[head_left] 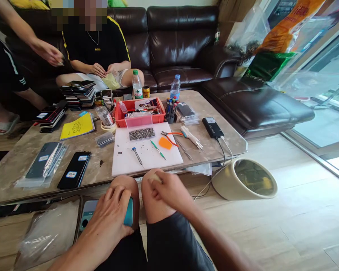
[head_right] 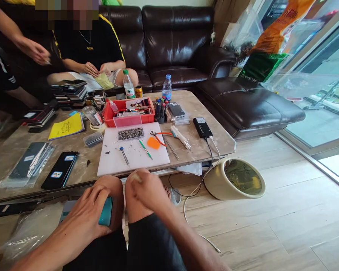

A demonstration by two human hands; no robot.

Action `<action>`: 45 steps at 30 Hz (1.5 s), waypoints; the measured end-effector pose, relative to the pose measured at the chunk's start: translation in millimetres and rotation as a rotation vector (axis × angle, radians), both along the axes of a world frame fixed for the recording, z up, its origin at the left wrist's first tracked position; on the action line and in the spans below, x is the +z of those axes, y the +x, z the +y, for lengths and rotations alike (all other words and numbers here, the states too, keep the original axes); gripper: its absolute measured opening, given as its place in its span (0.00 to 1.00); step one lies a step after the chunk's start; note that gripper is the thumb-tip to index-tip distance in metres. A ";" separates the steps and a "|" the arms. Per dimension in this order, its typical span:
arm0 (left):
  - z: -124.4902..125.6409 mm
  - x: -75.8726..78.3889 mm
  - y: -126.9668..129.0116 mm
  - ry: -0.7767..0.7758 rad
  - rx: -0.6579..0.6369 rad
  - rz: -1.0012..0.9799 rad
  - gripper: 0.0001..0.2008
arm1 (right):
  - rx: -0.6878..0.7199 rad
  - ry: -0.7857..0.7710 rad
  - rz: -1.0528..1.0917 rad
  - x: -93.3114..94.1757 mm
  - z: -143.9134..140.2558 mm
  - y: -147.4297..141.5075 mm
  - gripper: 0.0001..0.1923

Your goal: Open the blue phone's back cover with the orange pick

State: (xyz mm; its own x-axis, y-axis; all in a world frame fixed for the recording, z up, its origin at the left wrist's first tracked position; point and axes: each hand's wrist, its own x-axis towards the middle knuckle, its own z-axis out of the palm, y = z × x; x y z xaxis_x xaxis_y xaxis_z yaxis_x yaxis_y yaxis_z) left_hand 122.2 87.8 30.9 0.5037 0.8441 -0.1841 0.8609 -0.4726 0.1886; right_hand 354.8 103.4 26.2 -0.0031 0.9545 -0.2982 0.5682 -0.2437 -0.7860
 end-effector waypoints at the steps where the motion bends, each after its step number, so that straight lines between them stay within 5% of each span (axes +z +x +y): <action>1: 0.8 1.8 0.5 -0.017 0.009 -0.006 0.27 | -0.023 0.004 -0.172 -0.7 11.2 15.1 0.13; 4: 4.1 10.1 4.3 -0.103 0.043 -0.011 0.30 | -0.118 0.033 -0.393 -5.3 44.9 55.9 0.16; 8: 6.0 9.7 5.8 -0.126 0.075 -0.001 0.30 | -0.076 0.042 -0.549 -12.2 75.7 80.4 0.15; 15: 0.6 -13.2 -1.5 0.018 0.019 0.059 0.32 | -0.043 0.073 -0.687 -13.0 132.2 67.5 0.18; 24: 1.8 13.9 6.4 -0.132 0.101 -0.014 0.28 | -0.078 0.053 -0.660 -14.8 166.7 60.0 0.25; 27: 1.9 20.1 7.5 -0.147 0.089 -0.016 0.28 | -0.109 0.144 -0.629 0.7 158.0 59.1 0.14; 29: 2.0 21.8 7.7 -0.147 0.083 -0.011 0.29 | -0.157 0.230 -0.592 11.2 140.7 51.5 0.16; 31: 2.1 21.9 7.4 -0.143 0.088 -0.004 0.30 | -0.208 0.321 -0.341 17.9 111.7 37.7 0.15; 36: 1.6 16.2 2.9 -0.104 0.031 -0.024 0.31 | 0.070 -0.059 0.235 13.1 18.9 -5.1 0.10; 40: 1.1 11.9 -0.7 -0.051 -0.007 -0.044 0.33 | 0.089 -0.054 0.107 6.4 -14.7 -22.0 0.14; 45: 1.6 13.5 1.2 -0.056 -0.012 -0.032 0.34 | 0.200 -0.012 -0.013 11.9 -8.6 -22.0 0.18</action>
State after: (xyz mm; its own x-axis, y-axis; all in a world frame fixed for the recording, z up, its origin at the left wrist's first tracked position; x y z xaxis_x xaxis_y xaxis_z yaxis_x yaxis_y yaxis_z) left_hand 123.4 89.4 44.4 0.5198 0.8270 -0.2143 0.8485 -0.4705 0.2423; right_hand 332.7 94.8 38.1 -0.1882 0.9316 -0.3108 0.6167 -0.1342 -0.7757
